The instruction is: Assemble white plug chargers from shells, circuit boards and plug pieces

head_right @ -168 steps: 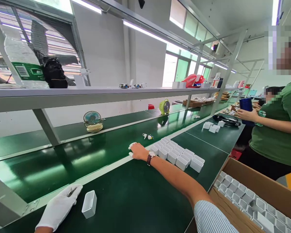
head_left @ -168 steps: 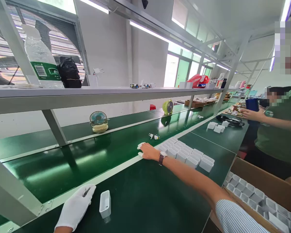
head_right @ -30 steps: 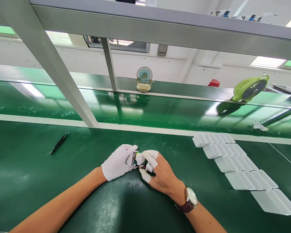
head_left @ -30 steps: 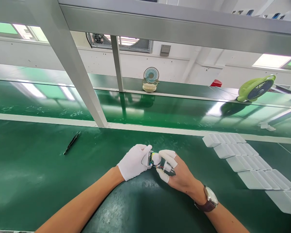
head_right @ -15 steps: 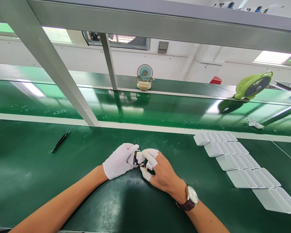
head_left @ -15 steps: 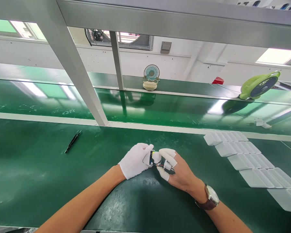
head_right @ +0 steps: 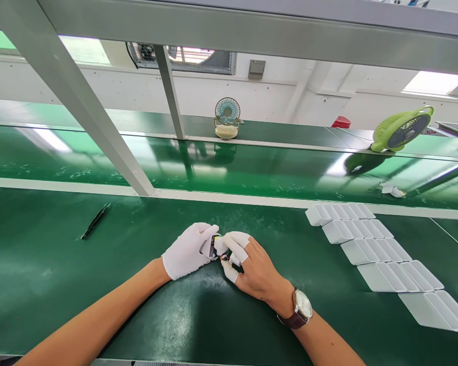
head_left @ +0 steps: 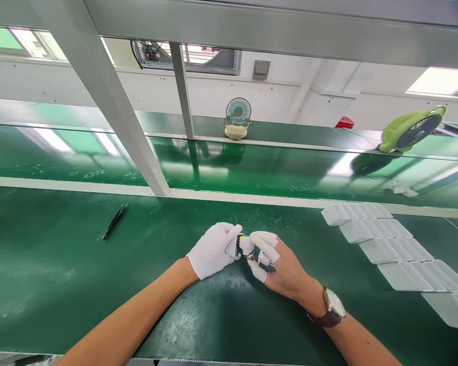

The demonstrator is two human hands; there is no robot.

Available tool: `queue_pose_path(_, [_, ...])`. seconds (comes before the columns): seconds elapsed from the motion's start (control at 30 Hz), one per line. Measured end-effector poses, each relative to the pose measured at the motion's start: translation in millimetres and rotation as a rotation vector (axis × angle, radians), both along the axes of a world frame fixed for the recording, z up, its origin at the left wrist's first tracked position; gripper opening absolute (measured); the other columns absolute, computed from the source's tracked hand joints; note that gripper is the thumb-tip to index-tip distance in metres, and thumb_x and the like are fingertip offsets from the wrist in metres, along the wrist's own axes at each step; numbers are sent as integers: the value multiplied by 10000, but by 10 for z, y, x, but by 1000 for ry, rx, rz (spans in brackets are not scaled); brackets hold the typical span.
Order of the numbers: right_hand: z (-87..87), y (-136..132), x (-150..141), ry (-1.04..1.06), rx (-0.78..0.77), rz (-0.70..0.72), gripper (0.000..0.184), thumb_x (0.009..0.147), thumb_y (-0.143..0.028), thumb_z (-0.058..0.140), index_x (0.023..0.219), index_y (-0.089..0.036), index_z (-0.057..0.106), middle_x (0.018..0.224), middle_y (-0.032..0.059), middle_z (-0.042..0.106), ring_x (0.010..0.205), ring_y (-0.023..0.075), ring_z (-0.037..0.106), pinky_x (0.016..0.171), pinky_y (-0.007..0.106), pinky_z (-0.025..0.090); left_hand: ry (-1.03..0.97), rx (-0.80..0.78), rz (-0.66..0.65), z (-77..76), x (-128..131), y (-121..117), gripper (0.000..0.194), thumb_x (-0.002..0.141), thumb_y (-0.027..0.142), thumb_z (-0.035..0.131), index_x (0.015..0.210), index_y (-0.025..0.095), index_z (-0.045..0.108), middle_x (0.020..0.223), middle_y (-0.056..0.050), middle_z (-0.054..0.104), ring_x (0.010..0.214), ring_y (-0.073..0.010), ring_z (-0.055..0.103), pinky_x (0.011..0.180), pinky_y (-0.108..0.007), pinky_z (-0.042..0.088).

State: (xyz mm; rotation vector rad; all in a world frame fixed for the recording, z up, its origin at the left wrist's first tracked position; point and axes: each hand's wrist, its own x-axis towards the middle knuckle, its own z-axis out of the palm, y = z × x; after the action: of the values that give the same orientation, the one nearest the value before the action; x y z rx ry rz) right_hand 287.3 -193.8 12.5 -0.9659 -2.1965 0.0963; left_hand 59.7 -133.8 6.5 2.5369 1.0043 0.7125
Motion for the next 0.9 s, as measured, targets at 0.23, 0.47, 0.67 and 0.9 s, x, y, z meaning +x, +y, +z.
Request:
queue_pose_path(0.23, [-54,5,17,8,-4,-16,735,886,-134,644,1540,-252,328,1269,146,619,1175,303,622,924,500,601,31,-15,-46,40,23,5,481,825,194,629,1285,231,496,886,-15,629,799,-177,580,750,-319,472])
queue_pose_path(0.47, [-25,14,0,16,31,-14,754,880,-115,629,1550,-260,316,1272,142,621,1181,305,630,919,498,611,31,-9,-53,0,15,20,513,832,205,628,1320,232,474,898,-17,625,802,-180,570,736,-323,468])
queue_pose_path(0.67, [6,9,-17,25,33,-9,748,875,-97,623,1542,-257,325,1257,140,625,1161,296,632,905,481,615,34,-2,-52,-31,10,18,533,831,225,638,1333,225,460,902,-19,621,817,-189,558,725,-322,457])
queue_pose_path(0.9, [-61,9,2,-3,-8,-24,722,891,-143,633,1540,-266,343,1305,139,614,1192,306,614,933,487,601,69,-45,-19,103,45,4,285,828,255,642,1097,226,553,828,0,589,734,-166,541,652,-290,396])
